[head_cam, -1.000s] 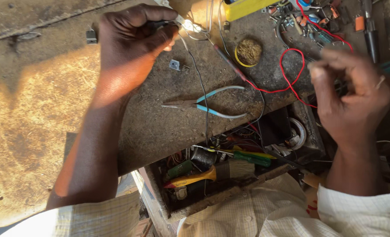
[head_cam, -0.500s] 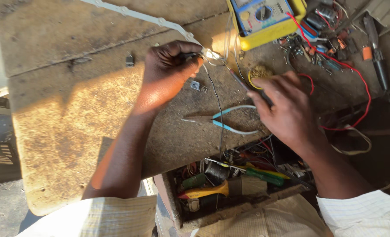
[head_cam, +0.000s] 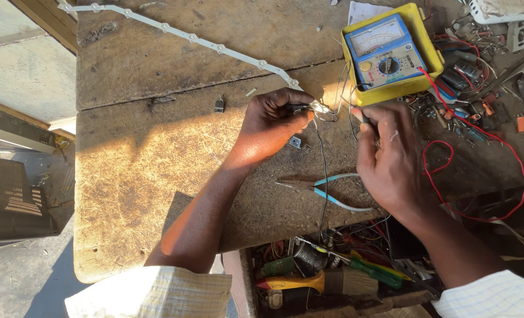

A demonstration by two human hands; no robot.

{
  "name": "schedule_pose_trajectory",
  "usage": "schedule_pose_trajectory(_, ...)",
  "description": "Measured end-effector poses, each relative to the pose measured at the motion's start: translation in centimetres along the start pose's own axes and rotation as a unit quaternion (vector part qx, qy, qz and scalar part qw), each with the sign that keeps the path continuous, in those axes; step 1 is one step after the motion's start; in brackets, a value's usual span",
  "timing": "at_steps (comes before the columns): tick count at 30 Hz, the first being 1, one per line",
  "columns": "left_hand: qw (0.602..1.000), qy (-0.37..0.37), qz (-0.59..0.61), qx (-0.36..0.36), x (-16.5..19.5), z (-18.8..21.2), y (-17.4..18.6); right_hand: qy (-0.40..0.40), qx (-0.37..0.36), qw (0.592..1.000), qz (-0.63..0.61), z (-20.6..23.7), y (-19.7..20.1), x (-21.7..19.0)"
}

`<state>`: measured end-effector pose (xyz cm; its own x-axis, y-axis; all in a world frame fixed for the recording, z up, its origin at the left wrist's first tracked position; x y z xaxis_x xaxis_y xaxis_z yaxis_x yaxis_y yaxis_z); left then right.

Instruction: The person uses pliers to strip and bend wires on small electronic components. They repeatedly test the components with a multimeter, then continue adjusting the wires. The work is performed on a cluttered wooden workbench with various tools and wires visible.

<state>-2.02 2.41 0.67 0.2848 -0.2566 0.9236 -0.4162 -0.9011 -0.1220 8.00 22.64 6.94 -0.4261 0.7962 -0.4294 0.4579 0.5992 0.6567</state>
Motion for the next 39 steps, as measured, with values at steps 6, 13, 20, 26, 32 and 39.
schedule_pose_trajectory(6,1.0,-0.003,0.008,-0.01,0.1,0.1,0.0,0.005,0.036,0.996,-0.078,0.0,-2.3,0.4)
schedule_pose_trajectory(13,0.998,0.003,0.051,-0.043,0.4,0.4,-0.5,0.038,0.058,0.996,-0.055,0.6,-2.5,1.5)
schedule_pose_trajectory(20,0.997,-0.005,0.042,-0.062,1.1,0.3,-0.7,0.047,0.038,0.996,-0.063,0.2,-2.7,1.9)
schedule_pose_trajectory(26,0.997,-0.01,0.041,-0.069,1.2,0.3,-0.8,0.041,0.029,0.997,-0.063,0.3,-2.9,2.0)
schedule_pose_trajectory(32,0.997,-0.005,0.038,-0.072,1.4,0.3,-0.8,0.047,0.025,0.996,-0.073,0.3,-3.0,2.0)
schedule_pose_trajectory(39,0.997,-0.003,0.029,-0.072,1.2,0.4,-0.8,0.038,0.025,0.997,-0.069,0.4,-3.1,2.0)
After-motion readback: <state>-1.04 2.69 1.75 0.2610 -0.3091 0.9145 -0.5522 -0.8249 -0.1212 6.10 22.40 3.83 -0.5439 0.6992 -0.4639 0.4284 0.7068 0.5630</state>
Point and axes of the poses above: each hand's wrist, its own z-axis away from the middle knuckle, its own y-axis out of the back of the hand, x = y × z, the point moved 2 cm from there along -z, towards the middle knuckle, and after that the axes turned 8 degrees about -y, right-handed, at the moved point
